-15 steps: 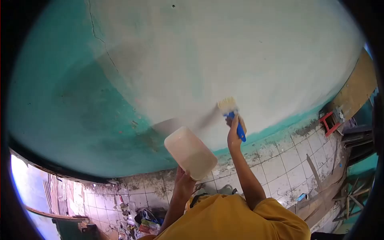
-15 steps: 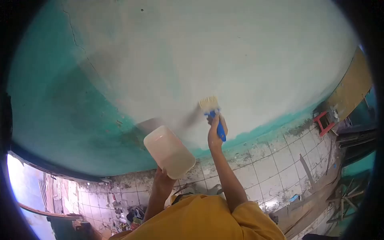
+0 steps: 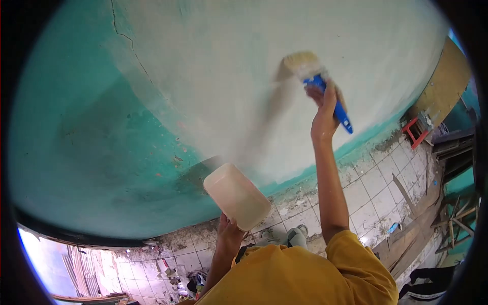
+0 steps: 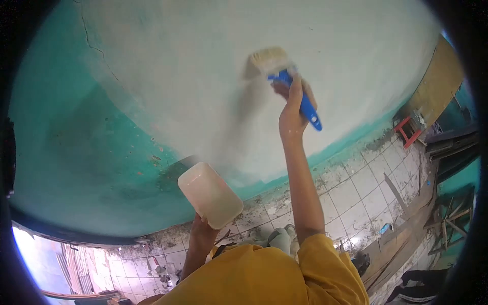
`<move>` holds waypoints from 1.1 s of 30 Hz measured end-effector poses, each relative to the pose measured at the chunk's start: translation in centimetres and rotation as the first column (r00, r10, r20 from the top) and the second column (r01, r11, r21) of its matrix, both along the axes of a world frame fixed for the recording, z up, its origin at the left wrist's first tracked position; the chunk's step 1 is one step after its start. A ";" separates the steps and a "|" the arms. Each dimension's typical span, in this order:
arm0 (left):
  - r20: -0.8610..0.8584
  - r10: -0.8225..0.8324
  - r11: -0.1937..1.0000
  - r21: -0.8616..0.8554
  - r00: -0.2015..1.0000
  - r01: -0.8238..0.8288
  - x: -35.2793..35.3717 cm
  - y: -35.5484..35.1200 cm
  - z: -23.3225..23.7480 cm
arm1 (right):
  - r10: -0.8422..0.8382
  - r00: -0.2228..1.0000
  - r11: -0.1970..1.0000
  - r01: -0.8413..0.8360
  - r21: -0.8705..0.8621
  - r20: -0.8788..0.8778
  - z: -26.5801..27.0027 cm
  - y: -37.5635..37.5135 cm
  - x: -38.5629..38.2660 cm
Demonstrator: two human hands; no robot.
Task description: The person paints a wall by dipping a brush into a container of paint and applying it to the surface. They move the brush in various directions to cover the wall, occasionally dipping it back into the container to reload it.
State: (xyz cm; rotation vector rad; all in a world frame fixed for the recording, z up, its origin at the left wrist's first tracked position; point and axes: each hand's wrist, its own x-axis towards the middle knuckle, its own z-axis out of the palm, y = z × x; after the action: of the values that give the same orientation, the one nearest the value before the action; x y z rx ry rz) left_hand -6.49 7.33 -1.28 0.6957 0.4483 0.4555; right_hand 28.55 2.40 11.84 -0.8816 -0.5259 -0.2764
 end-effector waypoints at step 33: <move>-0.096 -0.085 0.996 -0.001 0.992 0.085 -1.2 2.3 0.3 | -0.212 0.952 0.890 0.094 -0.446 -0.222 -17.0 -0.2 -4.2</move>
State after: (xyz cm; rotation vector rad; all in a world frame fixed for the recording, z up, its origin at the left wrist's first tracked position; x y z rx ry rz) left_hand -7.73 9.63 -0.99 0.7391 0.5067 0.3435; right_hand 24.39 2.20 -5.16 -1.3761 -0.2657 -0.1828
